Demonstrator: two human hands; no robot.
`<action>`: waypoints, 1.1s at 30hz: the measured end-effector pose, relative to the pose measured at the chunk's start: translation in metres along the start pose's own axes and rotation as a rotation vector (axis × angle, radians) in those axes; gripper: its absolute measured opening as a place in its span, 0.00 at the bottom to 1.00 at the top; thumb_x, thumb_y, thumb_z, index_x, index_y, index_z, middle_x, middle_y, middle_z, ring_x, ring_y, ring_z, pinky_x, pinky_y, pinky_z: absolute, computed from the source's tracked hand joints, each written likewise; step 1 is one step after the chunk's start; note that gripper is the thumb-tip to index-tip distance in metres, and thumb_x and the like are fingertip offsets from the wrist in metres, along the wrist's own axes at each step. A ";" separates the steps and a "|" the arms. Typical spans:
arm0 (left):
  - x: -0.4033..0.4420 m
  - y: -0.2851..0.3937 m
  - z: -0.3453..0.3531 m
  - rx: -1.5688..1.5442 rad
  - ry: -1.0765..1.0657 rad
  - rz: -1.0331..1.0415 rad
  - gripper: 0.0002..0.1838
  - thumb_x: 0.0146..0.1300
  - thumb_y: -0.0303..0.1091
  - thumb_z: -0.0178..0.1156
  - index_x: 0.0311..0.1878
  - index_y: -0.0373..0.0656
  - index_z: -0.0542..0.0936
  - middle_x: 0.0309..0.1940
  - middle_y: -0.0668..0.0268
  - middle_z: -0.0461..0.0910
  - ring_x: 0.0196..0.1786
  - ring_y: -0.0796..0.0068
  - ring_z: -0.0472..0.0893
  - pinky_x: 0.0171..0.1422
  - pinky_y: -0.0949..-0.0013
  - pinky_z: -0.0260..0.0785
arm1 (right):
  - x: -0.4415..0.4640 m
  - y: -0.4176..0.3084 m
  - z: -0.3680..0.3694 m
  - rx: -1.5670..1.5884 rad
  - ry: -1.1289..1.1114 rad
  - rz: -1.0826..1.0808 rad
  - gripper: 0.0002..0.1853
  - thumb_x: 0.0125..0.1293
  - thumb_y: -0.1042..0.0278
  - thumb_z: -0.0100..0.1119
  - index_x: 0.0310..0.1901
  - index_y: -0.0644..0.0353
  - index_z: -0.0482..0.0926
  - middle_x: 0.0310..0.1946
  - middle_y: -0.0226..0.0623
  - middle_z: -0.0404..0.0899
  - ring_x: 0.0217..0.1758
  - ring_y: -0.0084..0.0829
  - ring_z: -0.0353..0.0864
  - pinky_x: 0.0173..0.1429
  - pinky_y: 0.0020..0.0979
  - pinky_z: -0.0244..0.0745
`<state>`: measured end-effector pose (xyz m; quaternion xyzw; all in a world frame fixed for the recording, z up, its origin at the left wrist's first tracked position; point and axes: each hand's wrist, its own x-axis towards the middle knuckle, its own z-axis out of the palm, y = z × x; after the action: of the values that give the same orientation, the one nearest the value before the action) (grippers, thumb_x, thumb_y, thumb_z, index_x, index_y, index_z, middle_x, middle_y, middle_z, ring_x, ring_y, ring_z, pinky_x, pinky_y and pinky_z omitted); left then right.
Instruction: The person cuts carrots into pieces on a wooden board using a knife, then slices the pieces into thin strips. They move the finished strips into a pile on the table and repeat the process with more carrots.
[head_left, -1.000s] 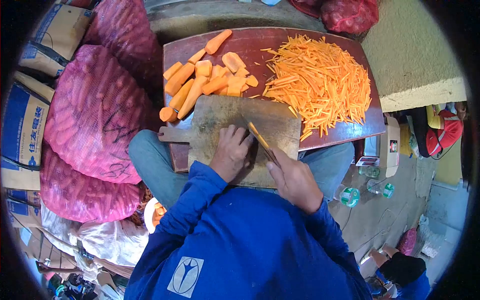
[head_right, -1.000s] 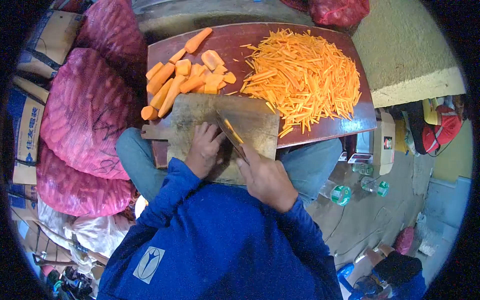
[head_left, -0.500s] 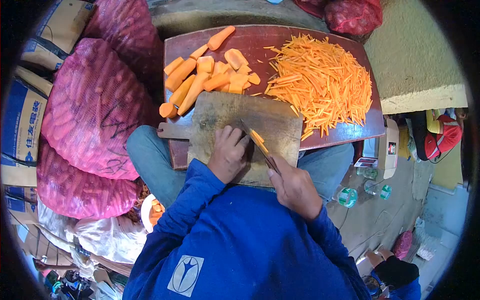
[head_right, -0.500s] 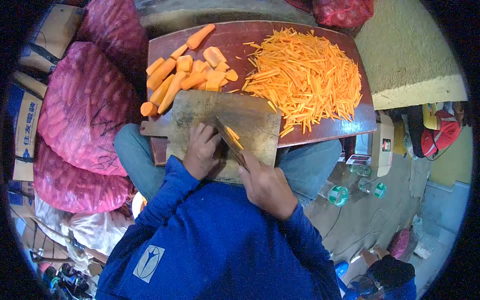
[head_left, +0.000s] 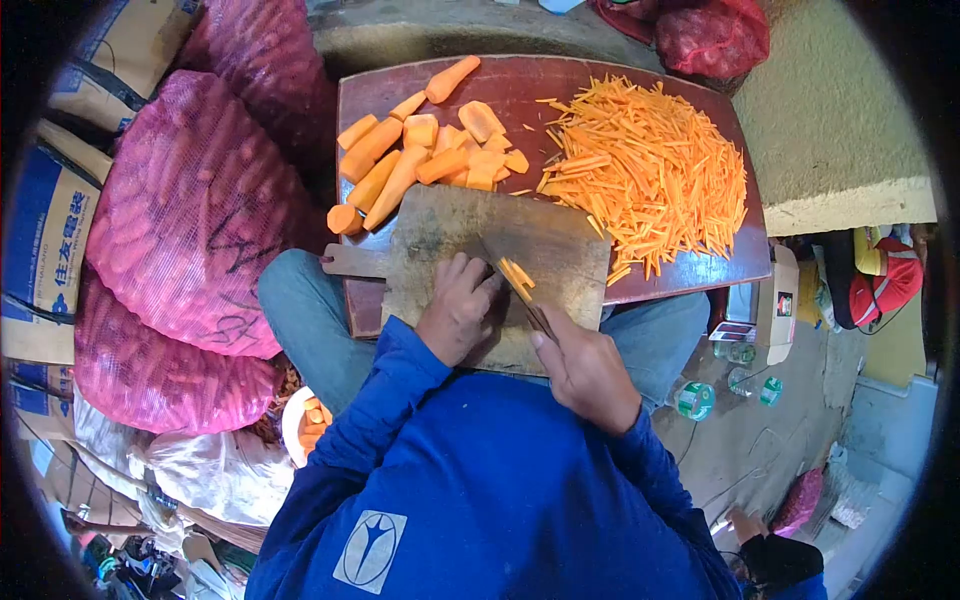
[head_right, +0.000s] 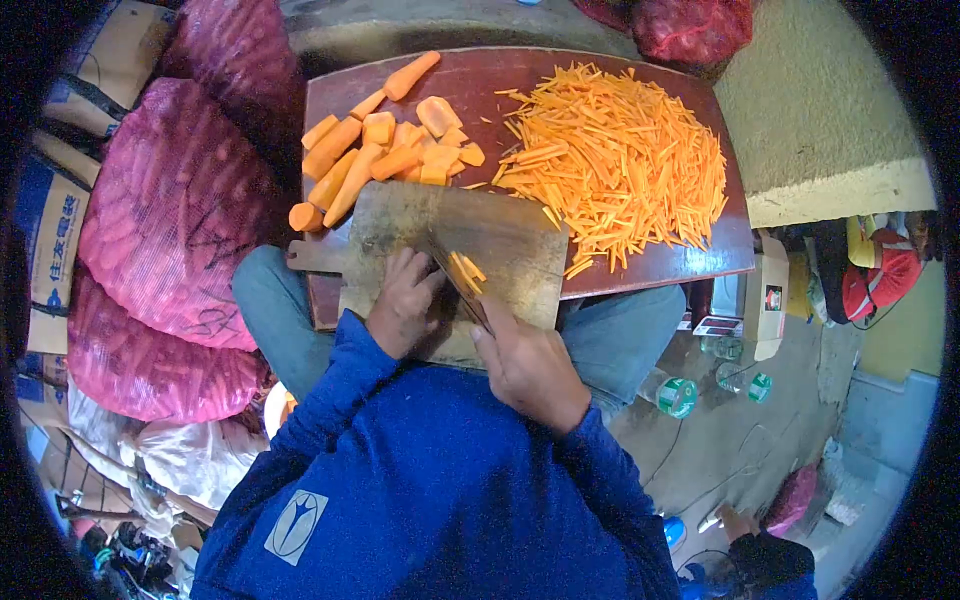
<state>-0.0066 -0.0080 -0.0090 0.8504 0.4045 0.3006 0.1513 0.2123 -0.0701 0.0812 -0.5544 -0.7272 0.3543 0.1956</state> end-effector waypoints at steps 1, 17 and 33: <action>0.000 0.002 -0.004 -0.024 -0.001 -0.010 0.29 0.41 0.27 0.74 0.53 0.34 0.85 0.44 0.57 0.74 0.51 0.51 0.74 0.55 0.50 0.66 | -0.004 0.001 0.001 0.000 -0.003 -0.001 0.19 0.81 0.62 0.58 0.65 0.64 0.73 0.33 0.61 0.86 0.37 0.66 0.88 0.40 0.62 0.81; -0.005 0.005 0.004 0.002 0.097 -0.049 0.17 0.45 0.24 0.71 0.42 0.36 0.85 0.38 0.57 0.74 0.46 0.50 0.75 0.53 0.50 0.66 | -0.001 -0.011 0.001 0.069 -0.050 0.073 0.19 0.80 0.69 0.60 0.67 0.64 0.76 0.36 0.61 0.86 0.42 0.65 0.89 0.43 0.54 0.82; 0.023 0.005 -0.052 -0.119 0.125 -0.161 0.23 0.51 0.36 0.81 0.53 0.46 0.90 0.46 0.61 0.82 0.56 0.54 0.79 0.62 0.53 0.67 | -0.018 -0.002 0.001 -0.239 -0.007 -0.155 0.22 0.71 0.66 0.73 0.61 0.64 0.78 0.45 0.50 0.89 0.43 0.52 0.92 0.44 0.47 0.86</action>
<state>-0.0256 0.0075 0.0429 0.7845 0.4614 0.3632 0.1995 0.2162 -0.0878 0.0842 -0.5148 -0.8054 0.2511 0.1523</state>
